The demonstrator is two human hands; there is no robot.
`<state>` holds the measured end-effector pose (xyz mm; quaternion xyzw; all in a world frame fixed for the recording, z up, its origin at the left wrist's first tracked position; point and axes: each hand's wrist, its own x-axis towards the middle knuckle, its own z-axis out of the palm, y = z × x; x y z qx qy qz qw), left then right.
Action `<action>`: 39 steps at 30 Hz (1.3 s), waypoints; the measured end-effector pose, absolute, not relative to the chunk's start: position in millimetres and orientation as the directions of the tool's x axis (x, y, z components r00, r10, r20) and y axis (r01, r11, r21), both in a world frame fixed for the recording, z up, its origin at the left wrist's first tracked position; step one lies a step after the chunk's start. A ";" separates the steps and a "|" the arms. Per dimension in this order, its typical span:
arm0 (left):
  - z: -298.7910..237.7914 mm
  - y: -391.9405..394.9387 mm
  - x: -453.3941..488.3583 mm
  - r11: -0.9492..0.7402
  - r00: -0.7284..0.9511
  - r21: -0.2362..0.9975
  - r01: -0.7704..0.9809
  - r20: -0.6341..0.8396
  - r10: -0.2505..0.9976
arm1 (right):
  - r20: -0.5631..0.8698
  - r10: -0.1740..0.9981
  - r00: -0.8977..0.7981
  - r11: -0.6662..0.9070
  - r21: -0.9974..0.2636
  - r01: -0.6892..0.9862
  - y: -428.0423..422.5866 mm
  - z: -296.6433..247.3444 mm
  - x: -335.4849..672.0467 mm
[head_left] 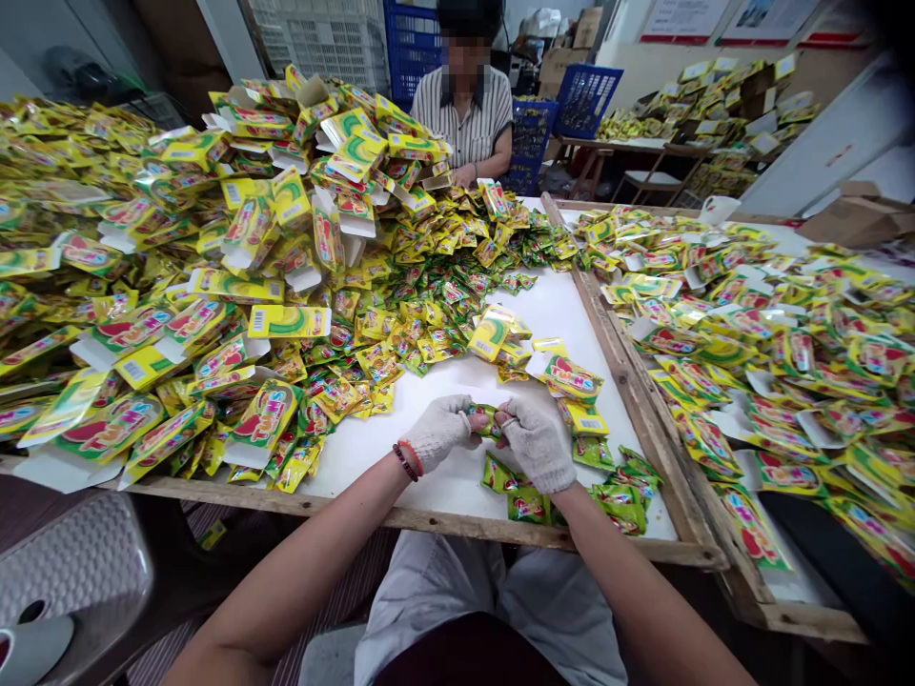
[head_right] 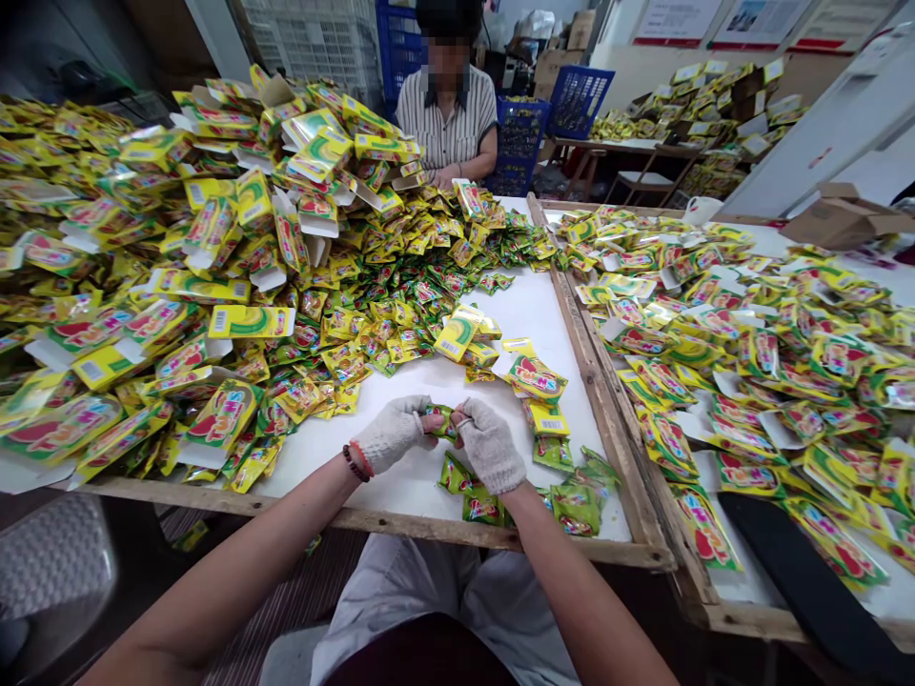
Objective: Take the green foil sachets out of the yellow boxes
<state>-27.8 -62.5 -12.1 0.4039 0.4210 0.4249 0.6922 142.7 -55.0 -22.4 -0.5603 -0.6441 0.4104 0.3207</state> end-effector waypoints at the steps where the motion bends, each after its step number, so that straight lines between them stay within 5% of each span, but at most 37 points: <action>1: -14.9 -60.6 -28.9 0.285 0.227 0.917 -0.280 -0.225 0.948 | 0.016 0.984 -0.180 0.115 -0.823 0.557 -50.5 -21.2 144.1; 4: -19.4 -54.7 -32.9 0.247 0.109 0.886 -0.392 -0.222 0.969 | 0.157 0.957 -0.243 0.288 -0.470 0.834 -30.1 -15.6 149.8; 6: -18.9 -52.4 -34.9 0.235 0.082 0.888 -0.396 -0.221 0.972 | 0.116 0.950 -0.291 0.312 -0.269 0.911 -20.0 -12.6 150.4; 13: -17.3 -53.2 -42.4 0.180 -0.048 0.951 -0.253 -0.198 0.979 | -0.037 0.911 -0.411 0.404 -0.118 0.907 -53.6 -14.8 145.0; 20: -20.4 -52.1 -44.9 0.090 -0.085 0.990 -0.110 -0.099 0.991 | 0.151 0.937 -0.315 0.345 -0.272 0.898 -48.9 -9.3 158.9; 28: -14.9 -52.7 -45.3 0.085 -0.108 0.996 0.003 -0.084 0.991 | -0.002 0.951 -0.310 0.302 -0.220 0.927 -13.5 -9.6 147.1; 34: -18.5 -51.0 -43.5 0.113 -0.114 0.974 -0.198 -0.137 0.984 | 0.094 0.965 -0.247 0.263 -0.282 0.923 -17.3 -1.8 156.2; 36: -20.6 -50.0 -41.6 0.137 -0.106 0.955 -0.264 -0.170 0.980 | 0.096 0.976 -0.196 0.218 -0.480 0.850 -26.5 4.8 155.9; 39: -20.0 -50.8 -37.2 0.171 -0.028 0.917 -0.360 -0.193 0.981 | -0.045 0.984 -0.170 0.047 -0.865 0.499 -42.3 10.5 146.1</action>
